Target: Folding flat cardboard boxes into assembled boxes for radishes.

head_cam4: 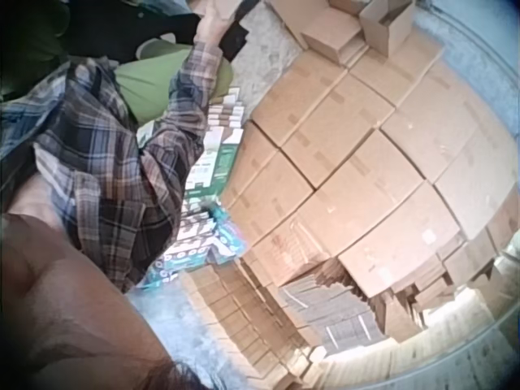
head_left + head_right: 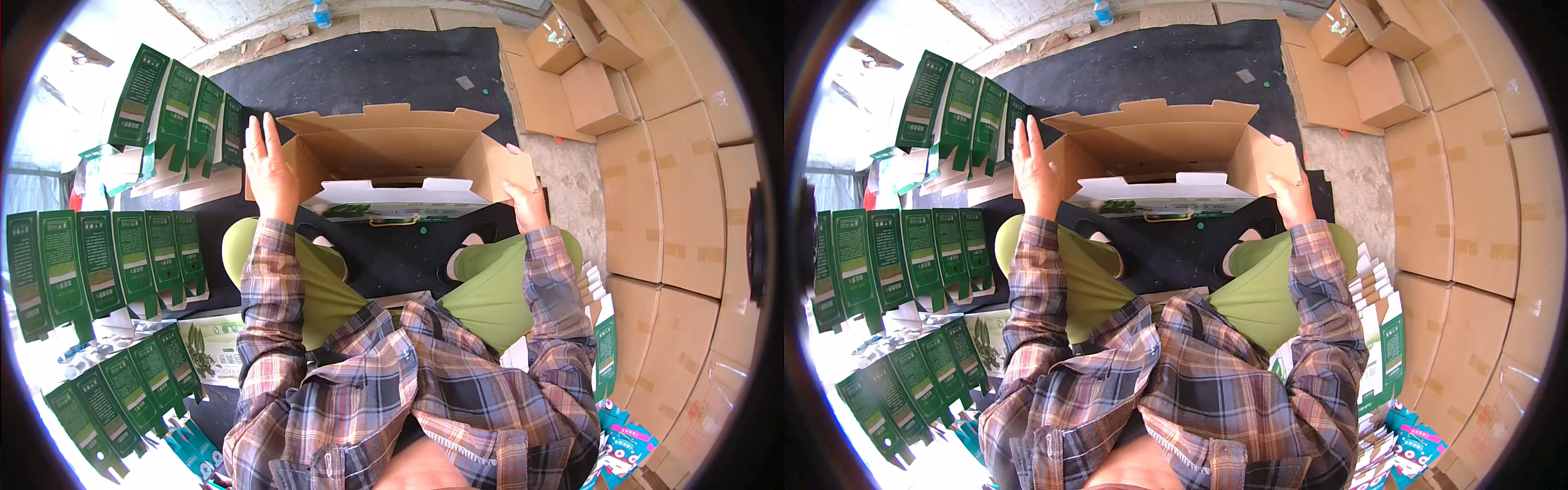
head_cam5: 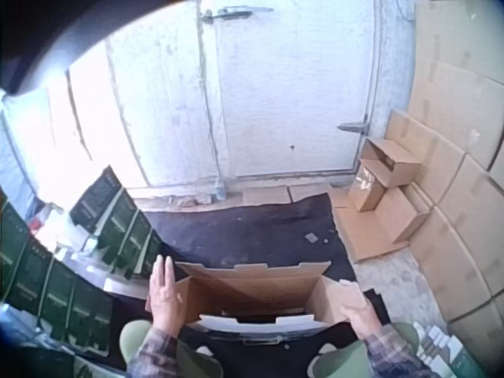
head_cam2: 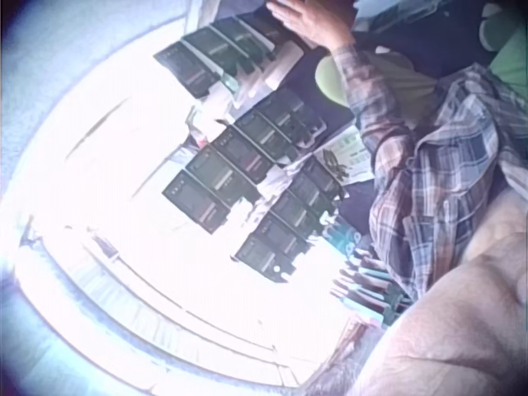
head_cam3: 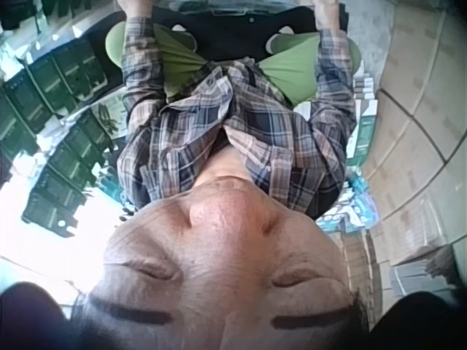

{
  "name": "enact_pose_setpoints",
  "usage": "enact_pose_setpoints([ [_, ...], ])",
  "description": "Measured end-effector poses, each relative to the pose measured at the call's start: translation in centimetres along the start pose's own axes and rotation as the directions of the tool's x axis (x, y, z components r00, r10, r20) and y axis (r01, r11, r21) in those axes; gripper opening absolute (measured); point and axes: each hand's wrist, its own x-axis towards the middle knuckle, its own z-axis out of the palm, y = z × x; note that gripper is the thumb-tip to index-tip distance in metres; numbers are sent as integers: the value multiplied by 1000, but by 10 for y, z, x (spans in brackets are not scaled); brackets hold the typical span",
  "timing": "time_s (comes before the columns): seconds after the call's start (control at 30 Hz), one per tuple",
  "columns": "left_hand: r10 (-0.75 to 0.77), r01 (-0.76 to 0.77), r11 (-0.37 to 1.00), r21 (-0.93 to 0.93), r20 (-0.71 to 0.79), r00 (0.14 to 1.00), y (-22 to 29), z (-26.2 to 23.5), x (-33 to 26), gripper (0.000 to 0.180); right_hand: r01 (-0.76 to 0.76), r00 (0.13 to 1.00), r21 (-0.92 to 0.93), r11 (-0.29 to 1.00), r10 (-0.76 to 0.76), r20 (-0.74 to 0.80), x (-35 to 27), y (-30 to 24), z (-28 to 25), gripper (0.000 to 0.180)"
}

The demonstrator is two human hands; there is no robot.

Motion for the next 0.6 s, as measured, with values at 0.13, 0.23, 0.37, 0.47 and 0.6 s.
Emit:
enact_pose_setpoints([
  [0.13, 66, -103, 939, -329, -123, 990, 9, 8, 10, 84, 19, 1000, 2, 1000, -19, 19, -1, 3, -6, 63],
  [0.23, 111, -130, 902, -412, -71, 991, 7, 7, 8, 76, 10, 1000, 14, 1000, -10, 15, -2, -2, -5, 63],
  [0.37, 152, -14, 763, -647, 158, 976, -4, -2, 0, 28, 28, 999, 53, 998, -26, -27, 1, 3, -5, 62],
  [0.47, 238, 173, 726, -666, 479, 845, -12, -6, -10, 37, 32, 998, 26, 999, -30, -47, 3, 5, -6, 65],
  [0.6, 308, 167, 761, -627, 576, 758, -15, -4, -18, 70, 40, 999, 20, 999, -40, -21, 2, 5, -3, 64],
])
